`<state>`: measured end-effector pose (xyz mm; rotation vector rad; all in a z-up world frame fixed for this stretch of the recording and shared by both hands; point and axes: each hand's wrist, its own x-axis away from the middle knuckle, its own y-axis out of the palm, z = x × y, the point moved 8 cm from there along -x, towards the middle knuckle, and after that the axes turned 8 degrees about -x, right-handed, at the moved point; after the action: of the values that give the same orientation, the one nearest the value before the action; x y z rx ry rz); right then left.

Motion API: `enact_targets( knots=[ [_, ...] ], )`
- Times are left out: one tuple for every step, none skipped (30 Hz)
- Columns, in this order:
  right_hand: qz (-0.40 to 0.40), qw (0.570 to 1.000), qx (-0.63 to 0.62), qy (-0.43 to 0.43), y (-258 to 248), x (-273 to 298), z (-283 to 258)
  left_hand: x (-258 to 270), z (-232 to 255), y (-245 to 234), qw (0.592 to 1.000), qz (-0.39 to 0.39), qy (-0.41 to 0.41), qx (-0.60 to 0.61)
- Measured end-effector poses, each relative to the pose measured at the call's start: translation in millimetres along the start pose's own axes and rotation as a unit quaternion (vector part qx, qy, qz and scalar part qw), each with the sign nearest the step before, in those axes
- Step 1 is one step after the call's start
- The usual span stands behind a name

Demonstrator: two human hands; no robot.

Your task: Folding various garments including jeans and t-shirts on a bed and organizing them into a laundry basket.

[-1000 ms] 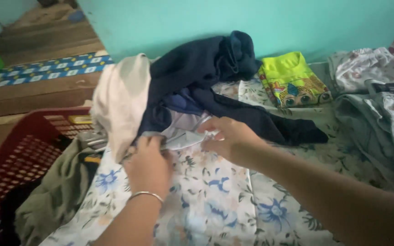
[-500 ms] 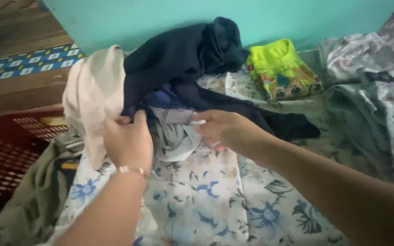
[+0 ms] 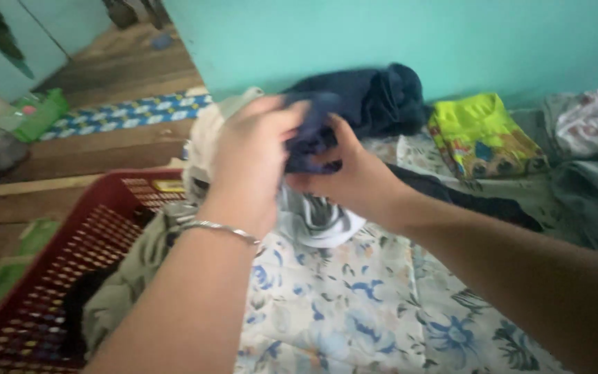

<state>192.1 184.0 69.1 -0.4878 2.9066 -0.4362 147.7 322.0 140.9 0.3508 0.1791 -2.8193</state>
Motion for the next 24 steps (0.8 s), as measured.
enact_targets(
  knots=[
    [-0.019, 0.999, -0.040, 0.030, 7.6, -6.4, -2.9, 5.4, 23.6, 11.9, 0.999, -0.050, 0.014, -0.015],
    [-0.021, 0.999, -0.040, 0.023, 8.4, -16.1, -0.6, 8.7, 30.9, 9.3, 0.999, -0.045, 0.020, -0.017],
    [-0.033, 0.988, -0.146, 0.032, 10.1, -25.5, 3.1, 13.2, 39.6, 12.2, 0.997, -0.069, 0.035, -0.029],
    [-0.046, 0.966, -0.250, 0.041, 11.8, -34.8, 6.4, 18.2, 48.0, 15.8, 0.994, -0.093, 0.050, -0.041],
    [-0.045, 0.967, -0.248, 0.035, 4.8, -27.7, -7.4, 20.7, 47.5, 10.2, 0.993, -0.092, 0.056, -0.040],
    [-0.029, 0.949, -0.311, 0.046, -4.2, -20.4, -17.3, 22.1, 42.3, 2.0, 0.997, -0.069, 0.035, -0.028],
    [-0.009, 0.926, -0.372, 0.060, -15.2, -11.1, -24.6, 23.9, 35.4, -3.2, 0.999, -0.050, 0.011, -0.014],
    [-0.006, 0.928, -0.369, 0.056, -22.9, -2.8, -36.0, 20.9, 19.0, -9.4, 0.998, -0.052, 0.016, -0.010],
    [0.044, 0.927, -0.365, 0.072, -36.6, 7.6, -40.1, 17.8, -1.3, -19.2, 0.999, -0.023, 0.004, -0.046],
    [0.094, 0.924, -0.360, 0.087, -50.4, 18.7, -44.0, 14.4, -21.6, -28.1, 0.997, 0.006, -0.008, -0.082],
    [0.103, 0.925, -0.356, 0.082, -62.4, 27.6, -54.7, 19.7, -26.1, -21.5, 0.997, 0.000, -0.002, -0.076],
    [0.098, 0.915, -0.390, 0.047, -73.7, 35.7, -70.1, 24.9, -27.5, -14.3, 0.989, -0.005, 0.025, -0.144],
    [0.094, 0.902, -0.422, 0.013, -85.1, 46.4, -84.0, 31.9, -30.0, -5.4, 0.976, -0.011, 0.050, -0.211],
    [0.104, 0.903, -0.417, 0.010, -96.8, 52.9, -87.4, 40.4, -26.3, 7.1, 0.977, -0.019, 0.055, -0.204],
    [0.091, 0.909, -0.406, -0.024, -105.8, 56.6, -97.9, 47.8, -20.9, 17.1, 0.955, -0.021, 0.066, -0.289],
    [0.079, 0.914, -0.394, -0.057, -114.2, 60.9, -108.9, 55.3, -15.3, 26.4, 0.925, -0.021, 0.078, -0.371],
    [0.084, 0.915, -0.390, -0.064, -124.8, 63.5, -108.2, 51.6, -9.8, 29.8, 0.926, -0.023, 0.086, -0.367],
    [0.101, 0.924, -0.365, -0.055, -135.9, 66.5, -104.6, 48.7, -1.0, 32.1, 0.898, -0.004, 0.114, -0.425],
    [0.117, 0.931, -0.342, -0.038, -143.8, 70.8, -97.5, 50.2, 4.3, 32.9, 0.865, 0.013, 0.135, -0.484],
    [0.120, 0.932, -0.341, -0.038, -154.2, 74.1, -92.1, 47.2, 11.6, 30.4, 0.866, 0.011, 0.135, -0.482],
    [0.150, 0.935, -0.321, 0.009, -166.1, 77.3, -79.6, 45.0, 24.4, 28.8, 0.843, 0.022, 0.169, -0.510],
    [0.179, 0.935, -0.301, 0.056, -178.0, 81.4, -67.6, 43.1, 37.1, 27.3, 0.818, 0.034, 0.202, -0.537],
    [0.181, 0.935, -0.299, 0.052, -185.1, 85.3, -67.1, 29.4, 39.4, 25.7, 0.819, 0.036, 0.206, -0.534],
    [0.234, 0.923, -0.298, 0.068, -198.6, 92.9, -61.5, 17.9, 46.8, 25.4, 0.803, 0.053, 0.240, -0.543]
  ],
)
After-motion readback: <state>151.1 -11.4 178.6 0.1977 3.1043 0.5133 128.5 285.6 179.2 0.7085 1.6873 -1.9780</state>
